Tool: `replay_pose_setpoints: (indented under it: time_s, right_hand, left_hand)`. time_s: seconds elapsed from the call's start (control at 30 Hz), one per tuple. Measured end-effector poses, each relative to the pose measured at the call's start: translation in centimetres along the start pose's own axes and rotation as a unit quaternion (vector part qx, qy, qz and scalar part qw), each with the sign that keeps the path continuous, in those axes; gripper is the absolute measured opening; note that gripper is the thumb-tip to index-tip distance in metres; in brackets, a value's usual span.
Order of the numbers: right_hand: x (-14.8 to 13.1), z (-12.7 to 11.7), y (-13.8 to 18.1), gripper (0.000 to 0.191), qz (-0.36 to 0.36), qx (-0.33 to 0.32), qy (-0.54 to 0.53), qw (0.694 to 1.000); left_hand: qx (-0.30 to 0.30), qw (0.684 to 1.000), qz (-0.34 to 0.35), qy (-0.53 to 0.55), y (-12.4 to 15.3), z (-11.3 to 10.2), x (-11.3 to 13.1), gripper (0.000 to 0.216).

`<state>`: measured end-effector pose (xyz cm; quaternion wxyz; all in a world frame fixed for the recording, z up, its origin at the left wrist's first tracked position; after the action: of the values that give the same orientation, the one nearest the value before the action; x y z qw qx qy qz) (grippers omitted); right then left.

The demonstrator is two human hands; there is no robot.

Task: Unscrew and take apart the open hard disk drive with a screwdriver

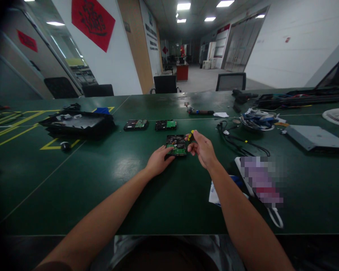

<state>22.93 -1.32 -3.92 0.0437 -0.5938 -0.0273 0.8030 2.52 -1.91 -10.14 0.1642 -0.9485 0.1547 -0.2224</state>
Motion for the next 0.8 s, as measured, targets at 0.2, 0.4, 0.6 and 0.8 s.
replay_pose_setpoints:
  time_s: [0.2,0.4,0.6,0.8]
  right_hand:
    - [0.02,-0.08,-0.06,0.035,-0.015,0.002,0.002,1.0]
    - [-0.29,0.01,0.09,0.041,-0.011,0.009,0.018,1.0]
    - [-0.19,-0.13,-0.11,0.039,-0.002,-0.001,-0.015,1.0]
    - [-0.23,0.11,0.06,0.045,0.014,-0.004,-0.022,1.0]
  left_hand:
    - [0.003,1.0,0.002,-0.003,-0.03,-0.17,0.06,0.051]
    - [-0.001,1.0,-0.004,0.001,-0.07,-0.04,-0.01,0.051]
    - [-0.003,1.0,0.0,0.005,-0.07,0.02,-0.02,0.05]
    - [-0.006,1.0,-0.002,0.004,-0.07,-0.1,0.05,0.051]
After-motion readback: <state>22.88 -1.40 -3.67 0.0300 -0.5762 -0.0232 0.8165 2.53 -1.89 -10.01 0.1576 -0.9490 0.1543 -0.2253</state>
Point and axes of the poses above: each hand's wrist, its own y-axis away from the middle knuckle, its own z-axis out of the palm, x = y × z, the point moved 4 cm from there along -y, towards the middle knuckle, and after that the axes turned 8 degrees about x, right-handed, at the moved point
